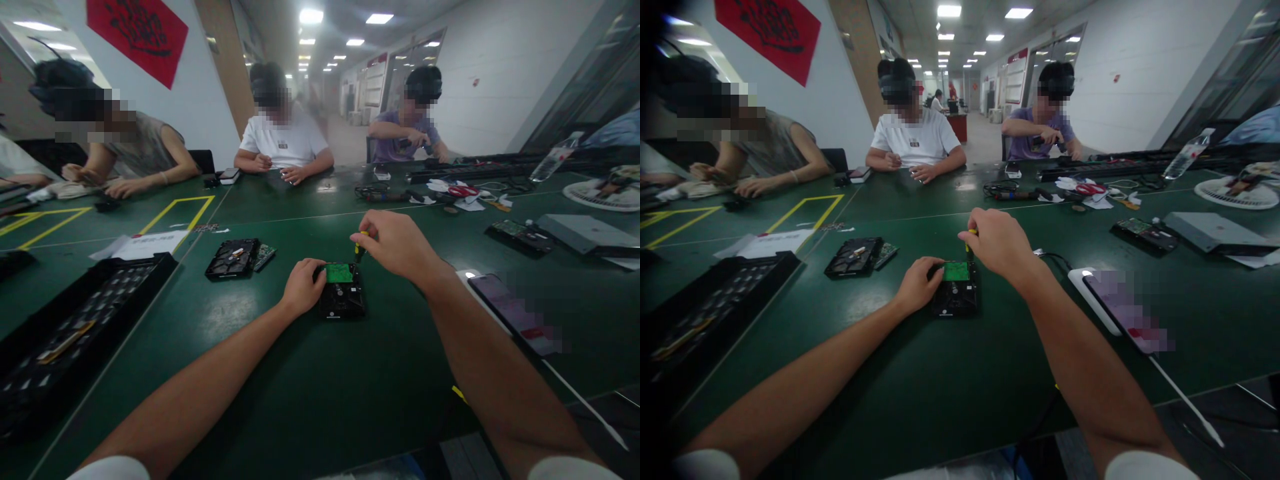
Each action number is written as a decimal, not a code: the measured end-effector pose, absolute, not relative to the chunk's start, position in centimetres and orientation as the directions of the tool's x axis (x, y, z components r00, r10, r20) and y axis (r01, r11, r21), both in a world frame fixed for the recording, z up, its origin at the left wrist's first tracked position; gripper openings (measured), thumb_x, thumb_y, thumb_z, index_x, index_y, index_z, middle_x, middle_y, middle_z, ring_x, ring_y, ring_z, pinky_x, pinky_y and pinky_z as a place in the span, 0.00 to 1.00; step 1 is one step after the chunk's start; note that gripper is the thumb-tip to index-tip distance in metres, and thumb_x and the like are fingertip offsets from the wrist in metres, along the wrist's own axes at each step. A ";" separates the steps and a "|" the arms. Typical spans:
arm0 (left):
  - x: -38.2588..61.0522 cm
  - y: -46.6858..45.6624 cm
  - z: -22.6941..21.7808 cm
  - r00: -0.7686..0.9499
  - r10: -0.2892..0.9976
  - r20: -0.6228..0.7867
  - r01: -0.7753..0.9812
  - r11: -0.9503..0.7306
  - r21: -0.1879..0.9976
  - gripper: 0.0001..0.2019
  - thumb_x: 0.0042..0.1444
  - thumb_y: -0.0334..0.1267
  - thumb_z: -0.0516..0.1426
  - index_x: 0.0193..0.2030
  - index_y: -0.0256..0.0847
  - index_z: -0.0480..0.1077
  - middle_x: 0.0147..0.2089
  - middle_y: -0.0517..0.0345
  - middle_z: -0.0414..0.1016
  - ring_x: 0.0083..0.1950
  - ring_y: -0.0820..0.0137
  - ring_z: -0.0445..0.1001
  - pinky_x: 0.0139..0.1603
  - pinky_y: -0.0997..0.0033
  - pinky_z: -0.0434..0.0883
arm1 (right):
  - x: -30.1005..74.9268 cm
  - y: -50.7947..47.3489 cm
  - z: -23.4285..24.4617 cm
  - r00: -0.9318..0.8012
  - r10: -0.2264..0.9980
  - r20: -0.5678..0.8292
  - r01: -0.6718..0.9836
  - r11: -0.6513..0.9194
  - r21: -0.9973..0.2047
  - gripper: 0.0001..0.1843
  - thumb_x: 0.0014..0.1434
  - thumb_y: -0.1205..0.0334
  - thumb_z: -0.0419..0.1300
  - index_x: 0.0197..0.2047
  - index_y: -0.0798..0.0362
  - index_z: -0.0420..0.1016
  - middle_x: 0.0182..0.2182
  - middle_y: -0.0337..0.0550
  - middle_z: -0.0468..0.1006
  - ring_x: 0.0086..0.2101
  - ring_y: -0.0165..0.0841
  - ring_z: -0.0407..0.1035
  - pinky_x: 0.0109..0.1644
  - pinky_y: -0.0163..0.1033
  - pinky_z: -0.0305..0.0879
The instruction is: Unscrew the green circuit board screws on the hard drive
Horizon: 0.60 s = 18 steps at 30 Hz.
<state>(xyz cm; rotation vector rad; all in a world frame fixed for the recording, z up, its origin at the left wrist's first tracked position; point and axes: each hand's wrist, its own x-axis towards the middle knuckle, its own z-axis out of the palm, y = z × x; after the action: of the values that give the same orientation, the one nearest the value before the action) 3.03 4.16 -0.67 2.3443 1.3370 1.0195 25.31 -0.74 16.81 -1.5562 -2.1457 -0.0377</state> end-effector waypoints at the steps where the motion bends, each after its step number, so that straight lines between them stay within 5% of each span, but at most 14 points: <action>1: 3.0 4.2 -0.7 0.333 0.829 0.449 0.650 -0.547 0.528 0.11 0.66 0.36 0.56 0.53 0.43 0.75 0.52 0.50 0.79 0.56 0.58 0.75 0.61 0.53 0.72 | 25.3 -0.7 16.8 -0.223 0.892 0.393 0.908 0.336 -0.248 0.11 0.65 0.53 0.65 0.40 0.53 0.77 0.35 0.48 0.82 0.36 0.40 0.73 0.41 0.42 0.61; 8: 3.1 4.2 -0.7 0.327 0.838 0.436 0.656 -0.534 0.534 0.11 0.66 0.36 0.56 0.53 0.41 0.75 0.52 0.50 0.79 0.56 0.57 0.75 0.62 0.53 0.72 | 25.3 -0.6 16.5 -0.413 0.818 0.400 0.805 0.533 -0.260 0.10 0.64 0.71 0.59 0.46 0.55 0.79 0.44 0.49 0.82 0.44 0.39 0.74 0.49 0.40 0.63; 14: 3.0 4.2 -0.8 0.333 0.830 0.447 0.653 -0.545 0.526 0.11 0.66 0.36 0.56 0.53 0.42 0.75 0.52 0.50 0.79 0.55 0.58 0.75 0.61 0.54 0.72 | 25.2 -0.6 16.6 -0.426 0.816 0.390 0.798 0.542 -0.262 0.09 0.68 0.65 0.56 0.42 0.54 0.79 0.41 0.49 0.81 0.42 0.39 0.73 0.48 0.41 0.63; 18: 3.0 4.3 -1.0 0.326 0.836 0.441 0.658 -0.536 0.529 0.11 0.66 0.36 0.56 0.54 0.42 0.75 0.52 0.50 0.79 0.55 0.58 0.75 0.61 0.53 0.72 | 25.5 -0.3 16.3 -0.400 0.821 0.407 0.796 0.531 -0.291 0.13 0.67 0.68 0.55 0.52 0.56 0.77 0.47 0.50 0.82 0.45 0.40 0.74 0.52 0.42 0.65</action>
<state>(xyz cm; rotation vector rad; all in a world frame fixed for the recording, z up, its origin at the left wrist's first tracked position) 3.00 4.28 -0.98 2.3395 1.3512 1.0126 25.48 -0.26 16.27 -1.3112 -2.2680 0.0675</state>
